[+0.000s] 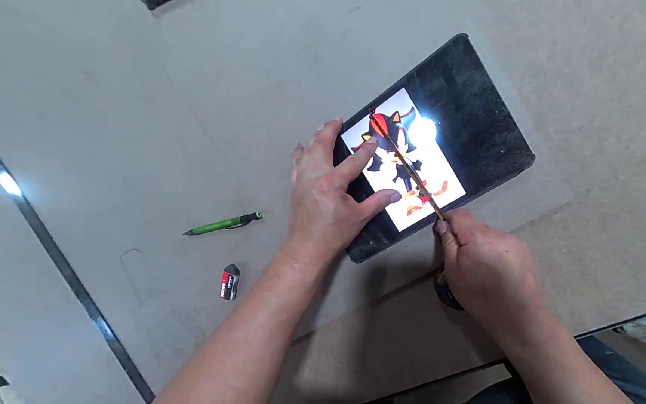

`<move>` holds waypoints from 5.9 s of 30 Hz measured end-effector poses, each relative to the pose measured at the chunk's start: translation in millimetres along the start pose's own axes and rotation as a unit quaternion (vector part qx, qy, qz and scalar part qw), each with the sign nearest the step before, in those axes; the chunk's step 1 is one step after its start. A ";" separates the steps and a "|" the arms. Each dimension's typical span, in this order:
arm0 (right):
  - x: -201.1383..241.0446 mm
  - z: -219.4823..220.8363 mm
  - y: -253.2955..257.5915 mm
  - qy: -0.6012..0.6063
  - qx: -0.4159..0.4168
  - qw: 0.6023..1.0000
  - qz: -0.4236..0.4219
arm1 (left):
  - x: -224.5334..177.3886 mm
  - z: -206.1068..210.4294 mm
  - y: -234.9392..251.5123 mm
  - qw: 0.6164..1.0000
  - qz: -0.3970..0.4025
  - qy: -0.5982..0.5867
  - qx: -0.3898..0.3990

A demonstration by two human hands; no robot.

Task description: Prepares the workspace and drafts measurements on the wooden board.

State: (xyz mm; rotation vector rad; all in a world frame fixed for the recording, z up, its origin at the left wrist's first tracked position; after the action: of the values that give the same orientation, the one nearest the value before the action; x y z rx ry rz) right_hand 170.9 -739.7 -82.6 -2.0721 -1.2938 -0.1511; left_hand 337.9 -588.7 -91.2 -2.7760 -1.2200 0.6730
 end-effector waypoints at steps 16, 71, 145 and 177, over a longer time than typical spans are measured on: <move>6.3 5.9 -3.0 0.016 -0.048 0.998 -0.023 | 0.8 -1.7 0.7 1.000 0.002 0.009 -0.002; 14.7 10.4 -5.2 -0.001 -0.085 0.996 -0.024 | 1.1 -1.7 0.1 1.000 0.004 0.009 0.007; 15.6 12.5 -4.6 0.000 -0.094 0.995 -0.017 | 0.8 -1.4 0.0 1.000 0.006 0.009 0.006; -28.8 -48.0 16.6 0.013 0.017 0.969 -0.248 | 16.2 -51.6 -57.8 0.991 0.073 -0.102 -0.052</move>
State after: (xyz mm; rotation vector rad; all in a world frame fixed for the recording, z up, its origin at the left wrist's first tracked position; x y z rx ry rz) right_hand 182.1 -794.6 -66.4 -1.6735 -1.7612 -0.3718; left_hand 328.2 -530.1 -38.9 -2.9666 -1.1196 0.9525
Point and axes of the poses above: each hand's wrist, its own y-axis towards the middle knuckle, its own z-axis out of the palm, x = y × z, the point moved 3 cm from there along y, towards the middle knuckle, and after that the axes turned 11 degrees about x, right-handed, at the moved point
